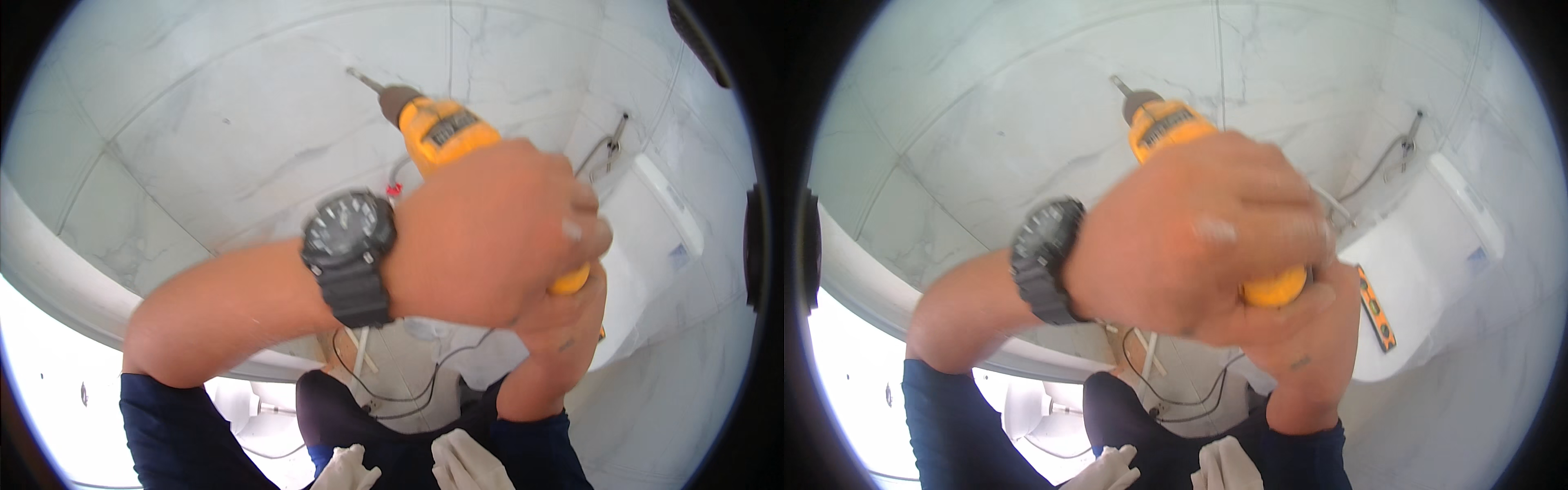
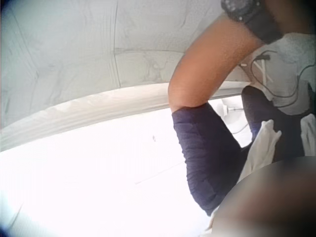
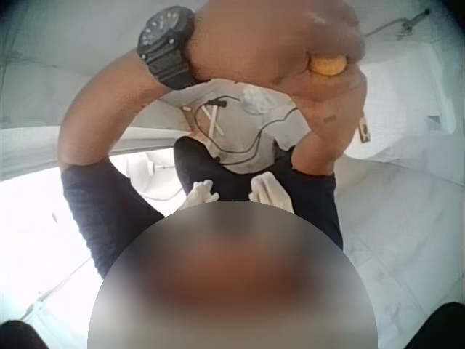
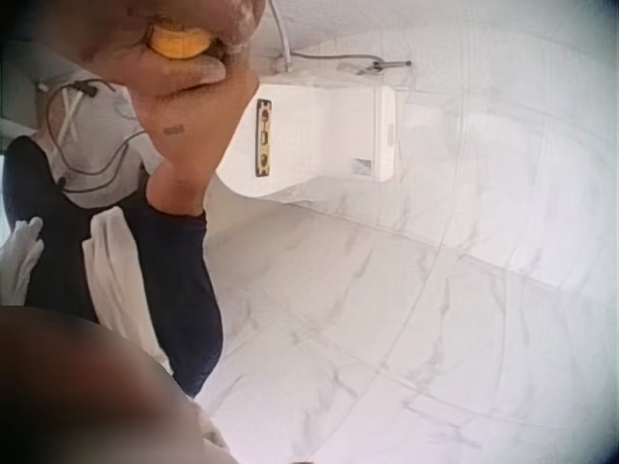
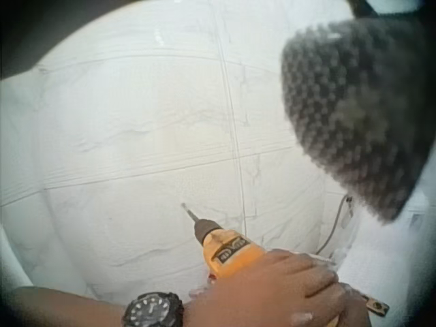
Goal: The person kneels in a tiled bathroom and uses a yellow corded drill to make holes in the wall tiles above a toilet. The person drills multiple holes in sequence, then briefly stands and moves toward a sink area before returning to the wall to continue drilling.
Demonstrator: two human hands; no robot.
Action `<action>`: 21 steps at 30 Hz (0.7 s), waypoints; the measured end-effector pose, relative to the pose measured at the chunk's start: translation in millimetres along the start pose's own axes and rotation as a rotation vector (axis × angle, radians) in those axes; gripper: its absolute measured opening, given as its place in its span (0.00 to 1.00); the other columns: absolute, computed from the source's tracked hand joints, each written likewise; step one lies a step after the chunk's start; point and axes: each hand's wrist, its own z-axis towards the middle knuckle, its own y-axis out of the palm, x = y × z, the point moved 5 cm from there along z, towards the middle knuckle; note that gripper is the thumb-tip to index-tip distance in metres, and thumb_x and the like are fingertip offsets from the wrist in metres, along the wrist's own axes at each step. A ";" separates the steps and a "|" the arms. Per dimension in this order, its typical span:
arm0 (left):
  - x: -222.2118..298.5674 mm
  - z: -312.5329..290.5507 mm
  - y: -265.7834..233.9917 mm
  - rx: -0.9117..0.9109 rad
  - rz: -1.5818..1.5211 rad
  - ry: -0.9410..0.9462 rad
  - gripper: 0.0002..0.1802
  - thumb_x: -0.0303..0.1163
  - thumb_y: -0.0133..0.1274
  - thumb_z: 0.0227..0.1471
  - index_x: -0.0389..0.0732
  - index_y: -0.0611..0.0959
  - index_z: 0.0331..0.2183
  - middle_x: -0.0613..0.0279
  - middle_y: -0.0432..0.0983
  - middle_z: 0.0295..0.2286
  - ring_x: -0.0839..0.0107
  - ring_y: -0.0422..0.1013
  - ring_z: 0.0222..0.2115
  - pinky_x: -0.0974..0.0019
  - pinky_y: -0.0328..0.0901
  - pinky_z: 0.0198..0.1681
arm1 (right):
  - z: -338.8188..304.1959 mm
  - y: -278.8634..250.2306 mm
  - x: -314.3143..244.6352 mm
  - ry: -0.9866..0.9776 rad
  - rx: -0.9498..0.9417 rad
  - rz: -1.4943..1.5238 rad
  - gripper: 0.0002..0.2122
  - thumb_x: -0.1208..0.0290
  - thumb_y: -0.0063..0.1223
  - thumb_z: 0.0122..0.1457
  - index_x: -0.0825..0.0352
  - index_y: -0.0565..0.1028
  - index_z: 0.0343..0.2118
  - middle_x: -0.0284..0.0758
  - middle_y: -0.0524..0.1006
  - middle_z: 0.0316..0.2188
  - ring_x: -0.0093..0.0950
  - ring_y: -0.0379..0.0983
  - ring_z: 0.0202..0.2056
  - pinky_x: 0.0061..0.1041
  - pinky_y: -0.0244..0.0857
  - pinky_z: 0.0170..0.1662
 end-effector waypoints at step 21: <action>3.7 -13.0 0.3 0.089 0.031 0.011 0.10 0.39 0.64 0.49 0.43 0.84 0.28 0.66 0.79 0.27 0.64 0.77 0.32 0.59 0.68 0.39 | -14.2 0.8 6.3 0.015 -0.019 -0.181 0.24 0.56 0.64 0.59 0.66 0.71 0.52 0.38 0.78 0.45 0.32 0.78 0.47 0.33 0.70 0.47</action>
